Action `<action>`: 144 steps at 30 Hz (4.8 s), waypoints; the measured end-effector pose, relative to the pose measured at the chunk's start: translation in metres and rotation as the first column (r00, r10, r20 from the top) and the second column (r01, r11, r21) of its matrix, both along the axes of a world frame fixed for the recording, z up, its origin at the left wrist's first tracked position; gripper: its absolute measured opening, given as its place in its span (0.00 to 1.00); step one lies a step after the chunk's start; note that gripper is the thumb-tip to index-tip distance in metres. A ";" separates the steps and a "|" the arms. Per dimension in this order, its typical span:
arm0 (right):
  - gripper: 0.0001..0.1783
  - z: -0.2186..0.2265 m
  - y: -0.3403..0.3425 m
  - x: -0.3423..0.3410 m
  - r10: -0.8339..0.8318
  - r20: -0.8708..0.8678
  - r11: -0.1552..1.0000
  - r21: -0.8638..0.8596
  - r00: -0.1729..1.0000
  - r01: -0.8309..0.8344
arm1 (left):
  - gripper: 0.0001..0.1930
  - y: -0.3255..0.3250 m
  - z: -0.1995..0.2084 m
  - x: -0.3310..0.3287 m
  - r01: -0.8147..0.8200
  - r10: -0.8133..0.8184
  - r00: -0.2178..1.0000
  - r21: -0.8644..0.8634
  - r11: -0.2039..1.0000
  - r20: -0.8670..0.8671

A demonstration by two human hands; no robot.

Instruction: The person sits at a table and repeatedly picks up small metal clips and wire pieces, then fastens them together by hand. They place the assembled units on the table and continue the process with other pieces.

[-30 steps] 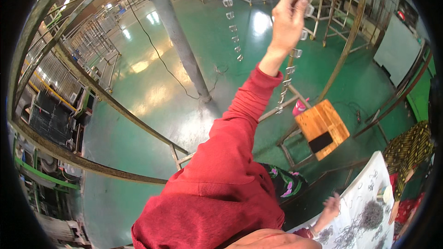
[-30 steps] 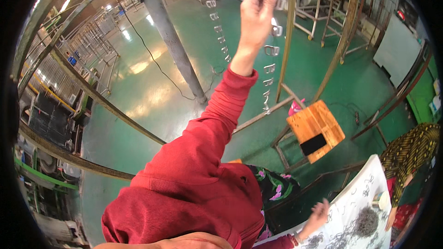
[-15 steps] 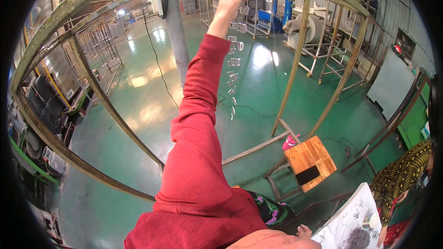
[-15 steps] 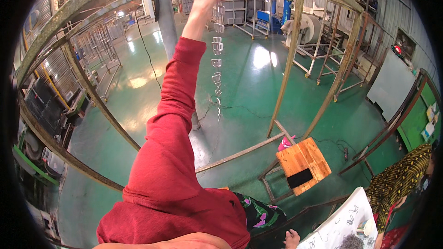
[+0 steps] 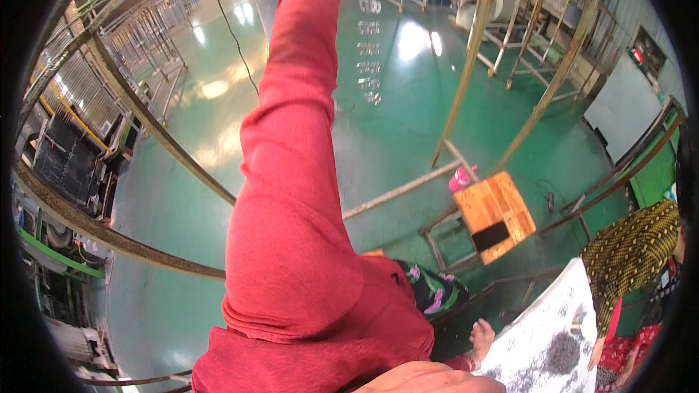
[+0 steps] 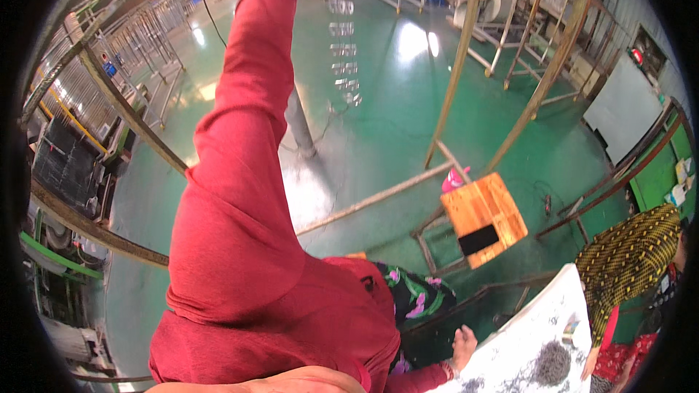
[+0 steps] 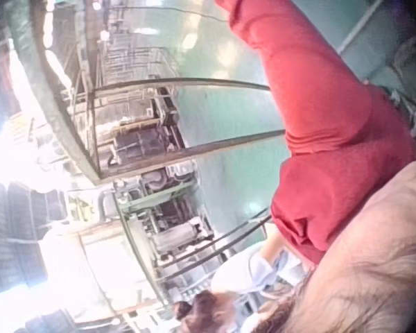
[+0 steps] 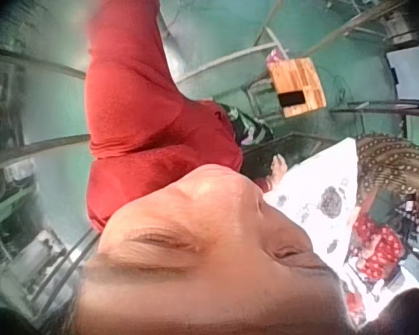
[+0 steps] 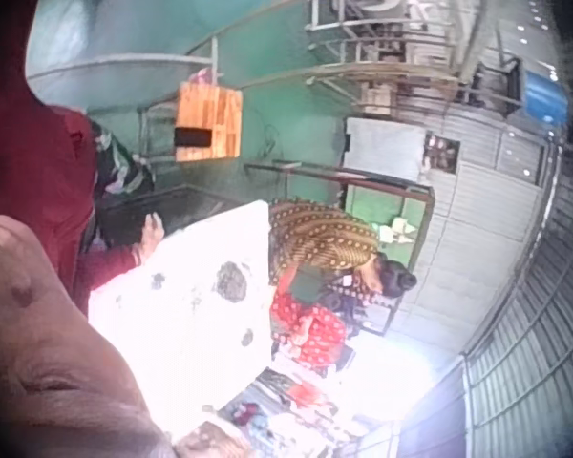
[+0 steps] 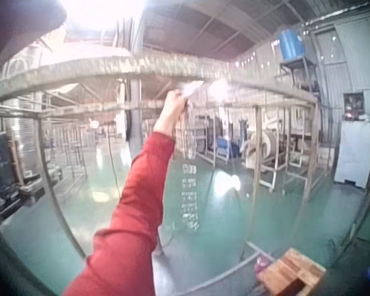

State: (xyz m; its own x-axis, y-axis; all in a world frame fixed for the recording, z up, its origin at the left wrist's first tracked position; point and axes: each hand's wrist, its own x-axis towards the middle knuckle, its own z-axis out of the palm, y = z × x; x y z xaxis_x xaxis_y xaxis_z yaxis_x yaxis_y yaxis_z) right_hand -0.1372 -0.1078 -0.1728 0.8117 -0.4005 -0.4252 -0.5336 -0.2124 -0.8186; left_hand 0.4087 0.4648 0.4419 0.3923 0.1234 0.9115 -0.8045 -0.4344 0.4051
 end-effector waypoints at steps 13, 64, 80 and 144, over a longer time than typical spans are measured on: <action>0.19 0.018 0.014 0.002 -0.137 -0.045 0.991 -0.003 0.989 0.137 | 0.13 -0.023 -0.010 0.026 -0.234 0.234 0.972 -0.013 0.972 -0.001; 0.25 0.034 0.028 -0.305 -0.805 0.409 0.052 -0.674 0.431 0.737 | 0.04 -0.455 -0.347 -0.257 0.897 -0.895 0.441 0.006 0.442 -0.070; 0.29 0.138 0.080 -0.222 -0.856 0.485 0.192 0.619 -0.178 0.761 | 0.09 -0.546 -0.409 -0.337 0.964 -0.609 -0.238 -0.110 -0.241 -0.756; 0.08 0.150 0.160 -0.056 -0.753 0.531 0.071 0.653 -0.389 0.754 | 0.07 -0.458 -0.449 -0.454 0.686 -0.185 -0.709 -0.604 -0.405 -0.681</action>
State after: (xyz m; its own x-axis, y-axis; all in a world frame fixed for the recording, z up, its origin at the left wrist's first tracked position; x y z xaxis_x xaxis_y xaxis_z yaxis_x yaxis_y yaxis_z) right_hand -0.1931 0.0523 -0.0225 -0.3923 -0.9179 -0.0601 0.4811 -0.1490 -0.8639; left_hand -0.0451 0.0070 -0.0076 -0.3431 -0.9386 0.0360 0.2055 -0.0376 0.9779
